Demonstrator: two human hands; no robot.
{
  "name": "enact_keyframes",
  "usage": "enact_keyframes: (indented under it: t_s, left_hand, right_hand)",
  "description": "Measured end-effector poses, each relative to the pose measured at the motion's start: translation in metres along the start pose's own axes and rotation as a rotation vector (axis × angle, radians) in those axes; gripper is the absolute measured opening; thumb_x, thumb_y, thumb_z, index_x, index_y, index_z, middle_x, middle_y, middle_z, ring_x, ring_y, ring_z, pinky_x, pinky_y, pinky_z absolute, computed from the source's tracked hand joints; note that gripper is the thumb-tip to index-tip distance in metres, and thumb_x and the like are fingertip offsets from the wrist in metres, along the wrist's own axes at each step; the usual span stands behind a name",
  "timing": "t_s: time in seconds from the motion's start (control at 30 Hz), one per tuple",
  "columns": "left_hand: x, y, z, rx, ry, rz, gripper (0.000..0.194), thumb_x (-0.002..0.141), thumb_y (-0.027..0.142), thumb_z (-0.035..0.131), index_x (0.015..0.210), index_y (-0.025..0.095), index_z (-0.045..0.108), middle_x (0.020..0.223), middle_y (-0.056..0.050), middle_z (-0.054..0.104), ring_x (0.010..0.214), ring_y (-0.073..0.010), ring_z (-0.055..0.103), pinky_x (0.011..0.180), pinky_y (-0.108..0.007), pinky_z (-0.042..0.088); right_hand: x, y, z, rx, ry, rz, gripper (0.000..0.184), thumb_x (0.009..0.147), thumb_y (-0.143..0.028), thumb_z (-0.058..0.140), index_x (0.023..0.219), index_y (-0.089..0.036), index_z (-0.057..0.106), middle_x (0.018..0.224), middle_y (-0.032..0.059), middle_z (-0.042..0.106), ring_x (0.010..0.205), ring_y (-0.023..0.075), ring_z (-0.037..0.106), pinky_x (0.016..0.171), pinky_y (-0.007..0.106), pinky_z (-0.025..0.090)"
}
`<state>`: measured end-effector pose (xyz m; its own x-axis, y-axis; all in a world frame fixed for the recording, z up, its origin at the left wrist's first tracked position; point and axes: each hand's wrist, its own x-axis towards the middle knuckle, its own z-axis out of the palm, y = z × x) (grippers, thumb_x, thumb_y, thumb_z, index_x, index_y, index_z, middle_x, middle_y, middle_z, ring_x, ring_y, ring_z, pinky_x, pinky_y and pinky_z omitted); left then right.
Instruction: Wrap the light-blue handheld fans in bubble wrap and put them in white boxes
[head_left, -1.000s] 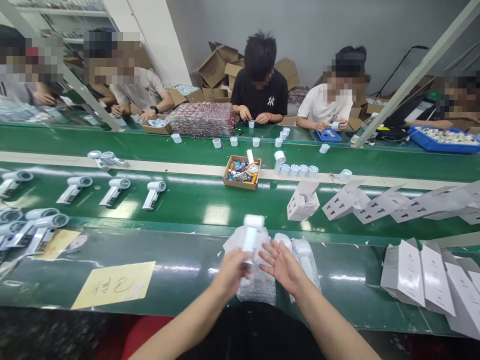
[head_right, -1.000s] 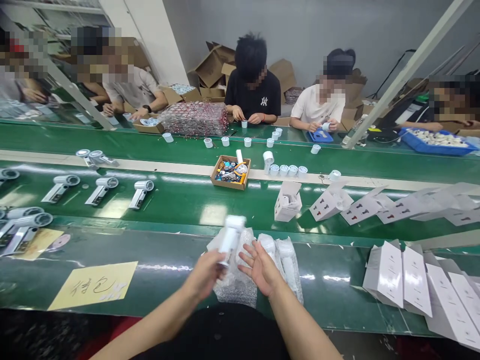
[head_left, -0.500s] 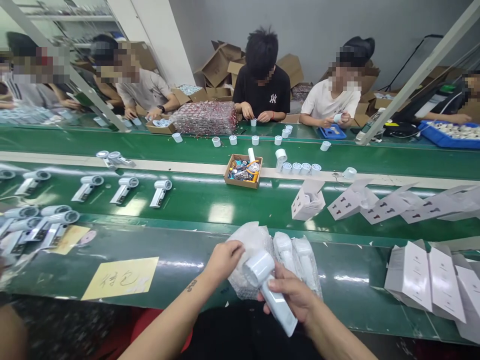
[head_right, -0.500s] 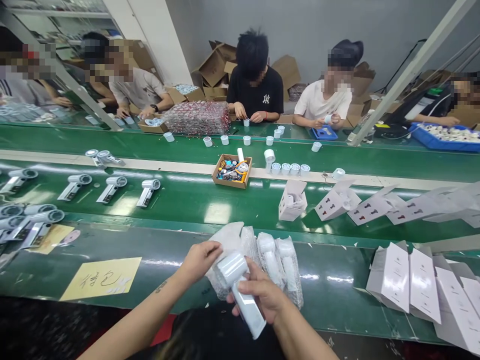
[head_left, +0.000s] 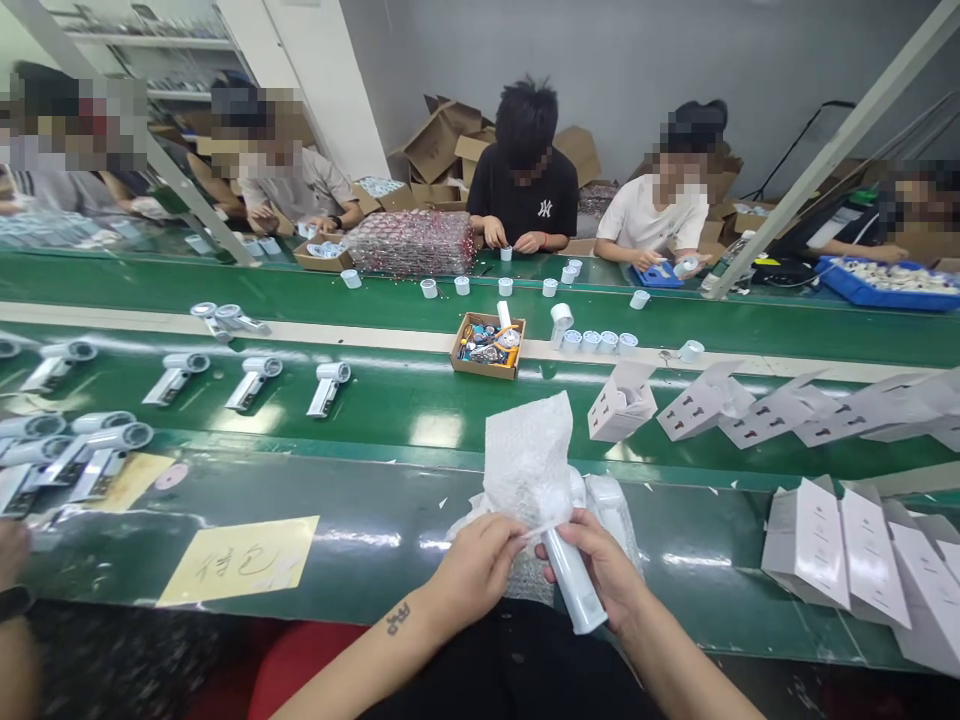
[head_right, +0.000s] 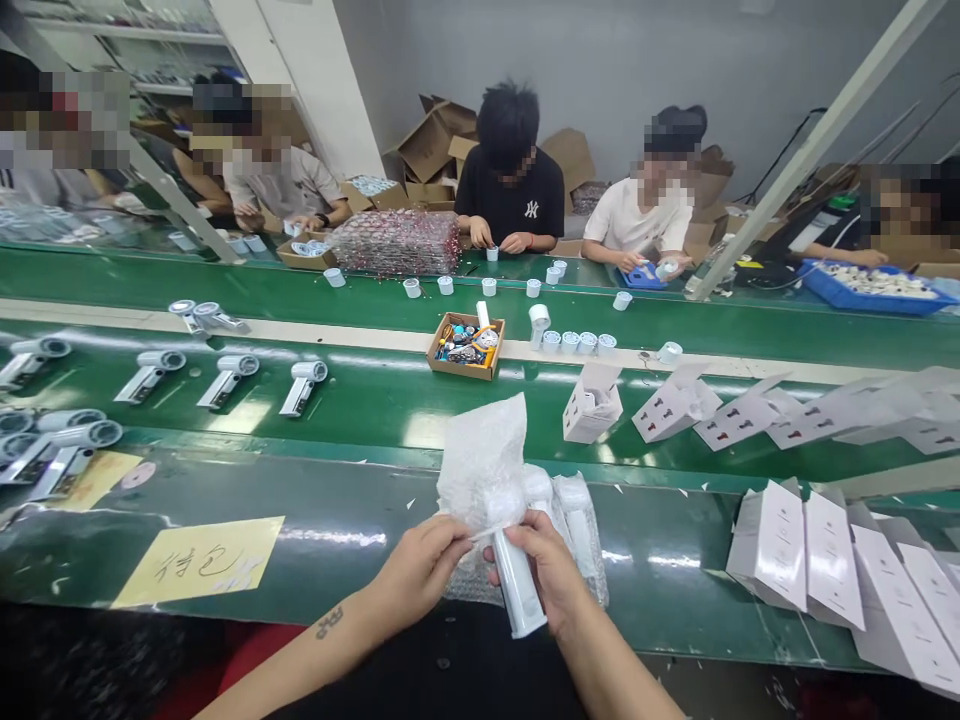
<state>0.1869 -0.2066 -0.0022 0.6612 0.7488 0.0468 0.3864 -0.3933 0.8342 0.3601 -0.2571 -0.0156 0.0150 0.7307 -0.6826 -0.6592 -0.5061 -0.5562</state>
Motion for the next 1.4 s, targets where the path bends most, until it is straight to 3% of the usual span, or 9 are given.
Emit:
enact_keyframes:
  t_s: [0.3, 0.47, 0.63, 0.7, 0.87, 0.97, 1.1, 1.23, 1.4]
  left_hand:
    - [0.031, 0.023, -0.012, -1.055, 0.024, -0.729, 0.036, 0.057, 0.04, 0.082, 0.058, 0.014, 0.056, 0.045, 0.007, 0.044, 0.042, -0.003, 0.031, 0.044, -0.018, 0.019]
    - [0.027, 0.03, -0.034, -1.206, -0.119, -0.776, 0.038, 0.051, 0.034, 0.087, 0.055, 0.013, 0.056, 0.044, 0.006, 0.042, 0.04, -0.0019, 0.031, 0.043, -0.019, 0.012]
    - [0.03, 0.054, -0.032, -1.263, -0.25, -0.719, 0.04, 0.054, 0.035, 0.086, 0.055, 0.013, 0.053, 0.045, 0.007, 0.041, 0.041, -0.0011, 0.03, 0.043, -0.018, 0.014]
    - [0.034, 0.062, -0.028, -1.181, -0.335, -0.707, 0.038, 0.057, 0.038, 0.084, 0.059, 0.014, 0.055, 0.048, 0.006, 0.043, 0.042, -0.0018, 0.032, 0.043, -0.017, 0.018]
    - [0.045, 0.064, -0.038, -0.519, -0.506, -0.167, 0.042, 0.074, 0.052, 0.07, 0.096, 0.016, 0.069, 0.09, -0.008, 0.068, 0.081, -0.0193, 0.062, 0.072, -0.03, 0.051]
    - [0.057, 0.049, -0.034, -0.143, -0.473, 0.265, 0.096, 0.059, 0.049, 0.084, 0.143, 0.025, 0.044, 0.149, -0.015, 0.041, 0.135, -0.0353, 0.039, 0.106, -0.048, 0.041]
    - [0.072, 0.031, 0.01, -0.055, -0.426, 0.481, 0.076, 0.079, 0.023, 0.062, 0.149, 0.028, 0.034, 0.141, -0.011, 0.054, 0.127, -0.025, 0.053, 0.104, -0.041, 0.046]
    - [0.093, 0.026, 0.04, -0.062, -0.242, 0.364, 0.048, 0.081, 0.028, 0.056, 0.129, 0.026, 0.06, 0.113, -0.006, 0.073, 0.099, -0.0214, 0.068, 0.089, -0.032, 0.054]
    - [0.128, 0.031, 0.039, -0.124, -0.086, -0.074, 0.043, 0.082, 0.059, 0.052, 0.08, 0.021, 0.071, 0.083, -0.005, 0.073, 0.078, -0.0224, 0.066, 0.074, -0.031, 0.055]
  right_hand:
    - [-0.02, 0.014, -0.002, -0.043, 0.052, 0.11, 0.054, 0.052, -0.053, 0.089, 0.069, -0.021, 0.049, 0.06, -0.0041, 0.056, 0.056, 0.0119, 0.053, 0.053, 0.024, 0.046]
    - [-0.074, -0.004, -0.016, -0.323, 0.064, -0.106, 0.044, 0.072, -0.059, 0.074, 0.073, -0.019, 0.056, 0.069, -0.0031, 0.053, 0.061, 0.0096, 0.047, 0.056, 0.021, 0.042]
    - [-0.109, 0.001, -0.009, -0.321, 0.062, -0.423, 0.033, 0.074, -0.049, 0.076, 0.091, -0.027, 0.059, 0.153, 0.0028, 0.031, 0.122, 0.0277, 0.047, 0.08, 0.035, 0.053]
    - [-0.103, 0.011, -0.001, -0.406, 0.075, -0.559, 0.061, 0.066, -0.038, 0.083, 0.118, -0.035, 0.052, 0.151, 0.007, 0.034, 0.116, 0.0267, 0.051, 0.079, 0.037, 0.053]
    - [-0.077, 0.008, 0.015, -0.792, 0.297, -0.783, 0.023, 0.08, -0.027, 0.065, 0.102, -0.022, 0.065, 0.095, 0.005, 0.065, 0.084, 0.0199, 0.059, 0.076, 0.034, 0.049]
    - [-0.071, -0.008, 0.021, -0.819, 0.358, -0.924, 0.008, 0.078, -0.019, 0.058, 0.081, -0.02, 0.065, 0.088, 0.0038, 0.066, 0.081, 0.0183, 0.058, 0.073, 0.03, 0.047]
    - [-0.065, -0.02, 0.02, -0.903, 0.336, -1.004, 0.011, 0.066, -0.012, 0.053, 0.06, -0.021, 0.049, 0.065, -0.0018, 0.054, 0.065, 0.0135, 0.049, 0.061, 0.027, 0.042]
    - [-0.063, -0.057, -0.036, -0.842, 0.245, -0.831, 0.02, 0.07, -0.026, 0.062, 0.09, -0.023, 0.062, 0.093, 0.0023, 0.063, 0.074, 0.0161, 0.058, 0.06, 0.028, 0.048]
    - [-0.027, -0.157, -0.187, -0.882, 1.112, -0.48, 0.053, 0.079, -0.04, 0.06, 0.129, -0.025, 0.053, 0.14, 0.0167, 0.044, 0.126, 0.0346, 0.047, 0.095, 0.05, 0.046]
